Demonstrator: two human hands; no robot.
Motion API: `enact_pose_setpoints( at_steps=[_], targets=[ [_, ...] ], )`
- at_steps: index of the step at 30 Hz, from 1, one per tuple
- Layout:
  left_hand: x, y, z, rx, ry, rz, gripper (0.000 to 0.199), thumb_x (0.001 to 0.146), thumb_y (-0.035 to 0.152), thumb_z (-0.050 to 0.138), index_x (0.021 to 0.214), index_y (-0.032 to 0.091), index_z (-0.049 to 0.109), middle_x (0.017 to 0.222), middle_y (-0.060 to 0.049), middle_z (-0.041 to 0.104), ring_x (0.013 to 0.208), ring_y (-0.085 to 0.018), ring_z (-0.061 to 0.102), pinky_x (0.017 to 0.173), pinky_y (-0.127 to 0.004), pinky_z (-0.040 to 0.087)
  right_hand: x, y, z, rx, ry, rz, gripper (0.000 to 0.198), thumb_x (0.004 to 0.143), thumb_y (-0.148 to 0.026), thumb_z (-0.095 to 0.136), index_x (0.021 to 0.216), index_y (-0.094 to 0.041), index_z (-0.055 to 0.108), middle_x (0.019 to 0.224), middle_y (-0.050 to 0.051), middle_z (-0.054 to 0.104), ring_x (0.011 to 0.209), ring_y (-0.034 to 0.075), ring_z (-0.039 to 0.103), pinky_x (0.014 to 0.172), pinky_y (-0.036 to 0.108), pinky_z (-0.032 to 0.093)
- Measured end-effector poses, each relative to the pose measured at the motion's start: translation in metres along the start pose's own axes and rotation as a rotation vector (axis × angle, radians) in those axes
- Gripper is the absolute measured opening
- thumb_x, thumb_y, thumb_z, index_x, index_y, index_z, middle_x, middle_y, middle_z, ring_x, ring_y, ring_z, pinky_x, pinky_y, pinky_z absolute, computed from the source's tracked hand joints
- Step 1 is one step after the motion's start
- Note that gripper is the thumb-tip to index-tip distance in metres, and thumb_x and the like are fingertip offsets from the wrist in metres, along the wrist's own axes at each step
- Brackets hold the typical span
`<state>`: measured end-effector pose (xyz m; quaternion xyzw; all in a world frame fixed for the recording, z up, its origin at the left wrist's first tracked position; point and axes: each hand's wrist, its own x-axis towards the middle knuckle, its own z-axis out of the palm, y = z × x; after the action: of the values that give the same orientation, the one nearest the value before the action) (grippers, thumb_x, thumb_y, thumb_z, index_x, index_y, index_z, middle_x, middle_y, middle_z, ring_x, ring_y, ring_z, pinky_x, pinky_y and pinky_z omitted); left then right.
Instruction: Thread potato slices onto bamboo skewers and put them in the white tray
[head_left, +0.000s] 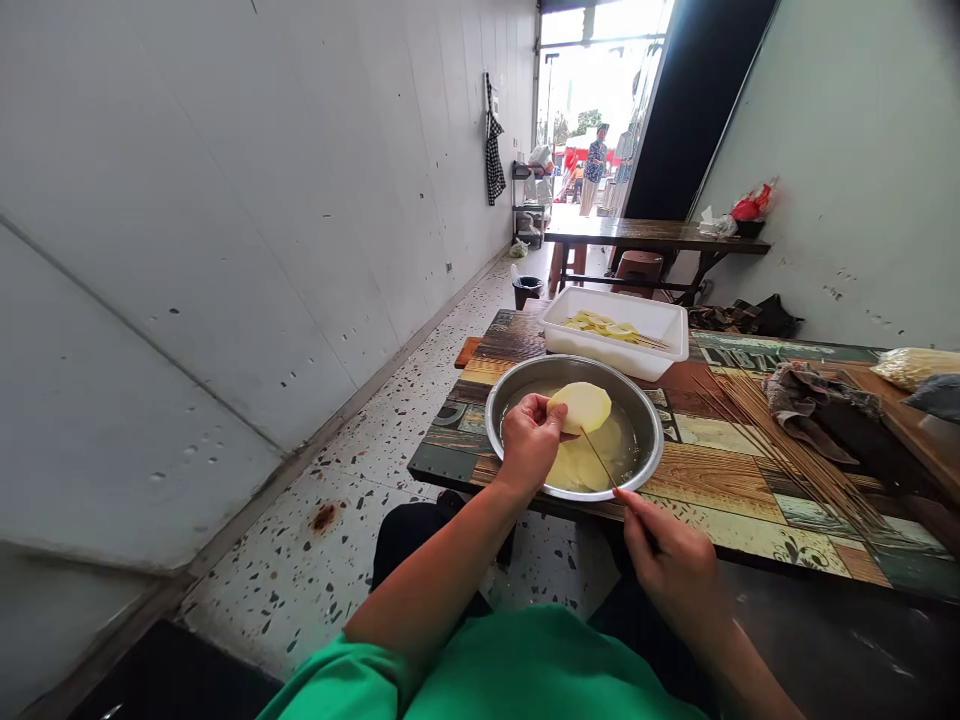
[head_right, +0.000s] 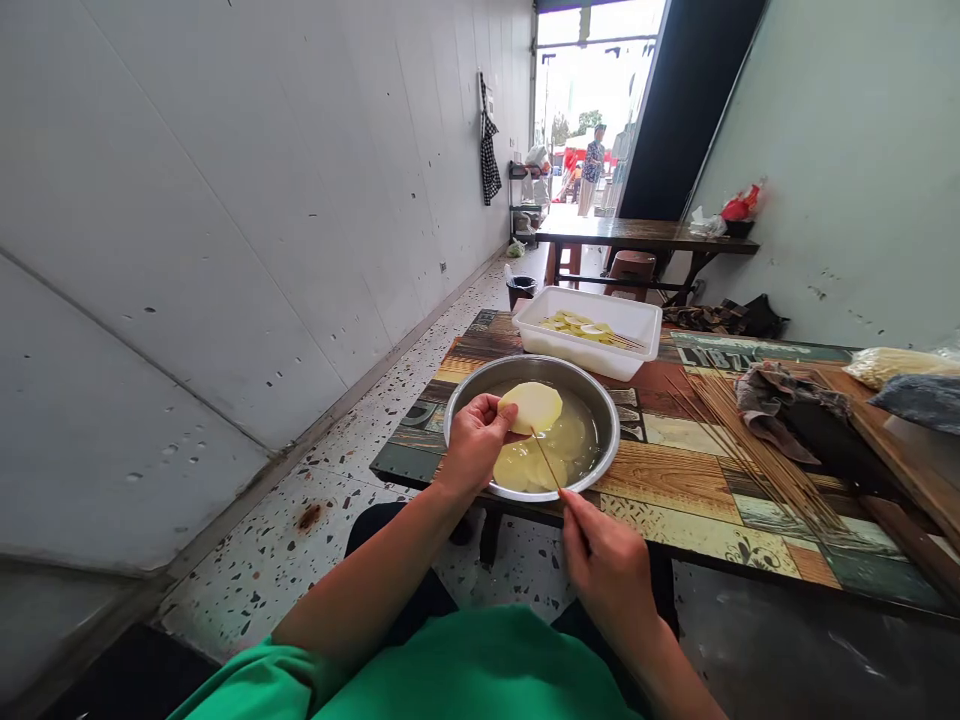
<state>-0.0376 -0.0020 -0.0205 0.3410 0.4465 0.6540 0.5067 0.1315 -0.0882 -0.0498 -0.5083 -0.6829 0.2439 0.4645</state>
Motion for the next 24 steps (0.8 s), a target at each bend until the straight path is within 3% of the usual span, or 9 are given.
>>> enact_pose_setpoints(
  at_steps=[3, 6, 8, 9, 12, 15, 18, 21, 24],
  targets=[
    [0.0, 0.001, 0.0, -0.001, 0.007, -0.01, 0.026, 0.067, 0.029, 0.076, 0.07, 0.015, 0.053, 0.067, 0.003, 0.058, 0.065, -0.011, 0.058, 0.066, -0.032, 0.059, -0.002, 0.002, 0.0, -0.379, 0.055, -0.219, 0.029, 0.087, -0.025, 0.053, 0.102, -0.018, 0.077, 0.085, 0.012, 0.077, 0.066, 0.022, 0.071, 0.06, 0.029, 0.054],
    [-0.001, 0.006, 0.0, -0.089, -0.002, -0.103, 0.027, 0.069, 0.025, 0.075, 0.069, 0.015, 0.051, 0.067, 0.003, 0.057, 0.065, -0.01, 0.059, 0.071, -0.035, 0.059, -0.002, 0.001, -0.002, -0.324, 0.061, -0.226, 0.029, 0.087, -0.026, 0.052, 0.103, -0.019, 0.076, 0.091, 0.012, 0.077, 0.073, 0.024, 0.073, 0.065, 0.031, 0.055],
    [-0.002, 0.011, 0.001, -0.141, 0.003, -0.154, 0.025, 0.071, 0.021, 0.074, 0.07, 0.014, 0.05, 0.068, 0.002, 0.058, 0.064, -0.01, 0.06, 0.072, -0.036, 0.06, -0.001, -0.001, -0.004, -0.109, 0.029, -0.097, 0.026, 0.086, -0.031, 0.056, 0.1, -0.019, 0.075, 0.084, 0.011, 0.076, 0.071, 0.023, 0.071, 0.063, 0.031, 0.055],
    [-0.002, 0.012, 0.001, -0.167, 0.001, -0.186, 0.024, 0.072, 0.019, 0.073, 0.071, 0.014, 0.05, 0.069, 0.001, 0.059, 0.064, -0.01, 0.061, 0.073, -0.036, 0.06, -0.001, -0.003, -0.005, 0.039, -0.014, 0.017, 0.026, 0.086, -0.034, 0.058, 0.099, -0.019, 0.074, 0.073, 0.008, 0.072, 0.06, 0.02, 0.067, 0.054, 0.029, 0.052],
    [-0.003, 0.016, 0.001, -0.249, -0.042, -0.313, 0.022, 0.073, 0.015, 0.07, 0.072, 0.013, 0.049, 0.073, -0.002, 0.063, 0.067, -0.012, 0.064, 0.071, -0.035, 0.06, 0.0, -0.005, -0.009, 0.559, -0.224, 0.417, 0.032, 0.086, -0.044, 0.061, 0.098, -0.017, 0.07, 0.046, -0.007, 0.042, 0.031, 0.006, 0.032, 0.032, 0.02, 0.027],
    [-0.003, 0.017, -0.002, -0.241, -0.116, -0.344, 0.022, 0.07, 0.013, 0.072, 0.08, 0.013, 0.053, 0.077, -0.004, 0.065, 0.068, -0.014, 0.065, 0.071, -0.037, 0.06, 0.001, -0.004, -0.015, 0.843, -0.369, 0.601, 0.032, 0.084, -0.045, 0.064, 0.096, -0.015, 0.067, 0.047, -0.011, 0.03, 0.033, 0.002, 0.015, 0.033, 0.018, 0.015],
    [-0.002, 0.018, -0.006, -0.129, -0.182, -0.248, 0.031, 0.065, 0.015, 0.076, 0.09, 0.014, 0.058, 0.082, -0.004, 0.067, 0.07, -0.015, 0.065, 0.068, -0.039, 0.06, 0.002, -0.002, -0.019, 0.72, -0.339, 0.556, 0.035, 0.082, -0.047, 0.066, 0.094, -0.015, 0.067, 0.049, -0.009, 0.033, 0.038, 0.004, 0.023, 0.037, 0.018, 0.016],
    [-0.003, 0.017, -0.008, -0.025, -0.22, -0.14, 0.033, 0.061, 0.021, 0.08, 0.086, 0.013, 0.06, 0.08, -0.002, 0.067, 0.07, -0.014, 0.064, 0.067, -0.034, 0.06, 0.003, -0.003, -0.023, 0.477, -0.254, 0.455, 0.04, 0.08, -0.05, 0.067, 0.097, -0.014, 0.069, 0.051, -0.007, 0.035, 0.044, 0.007, 0.027, 0.04, 0.021, 0.018],
    [-0.006, 0.017, -0.006, -0.005, -0.243, -0.066, 0.037, 0.06, 0.032, 0.082, 0.084, 0.013, 0.06, 0.08, -0.002, 0.066, 0.071, -0.013, 0.064, 0.065, -0.03, 0.059, 0.004, -0.007, -0.024, 0.315, -0.219, 0.346, 0.046, 0.083, -0.048, 0.063, 0.114, -0.014, 0.068, 0.052, -0.007, 0.033, 0.045, 0.008, 0.025, 0.041, 0.022, 0.018]
  ],
)
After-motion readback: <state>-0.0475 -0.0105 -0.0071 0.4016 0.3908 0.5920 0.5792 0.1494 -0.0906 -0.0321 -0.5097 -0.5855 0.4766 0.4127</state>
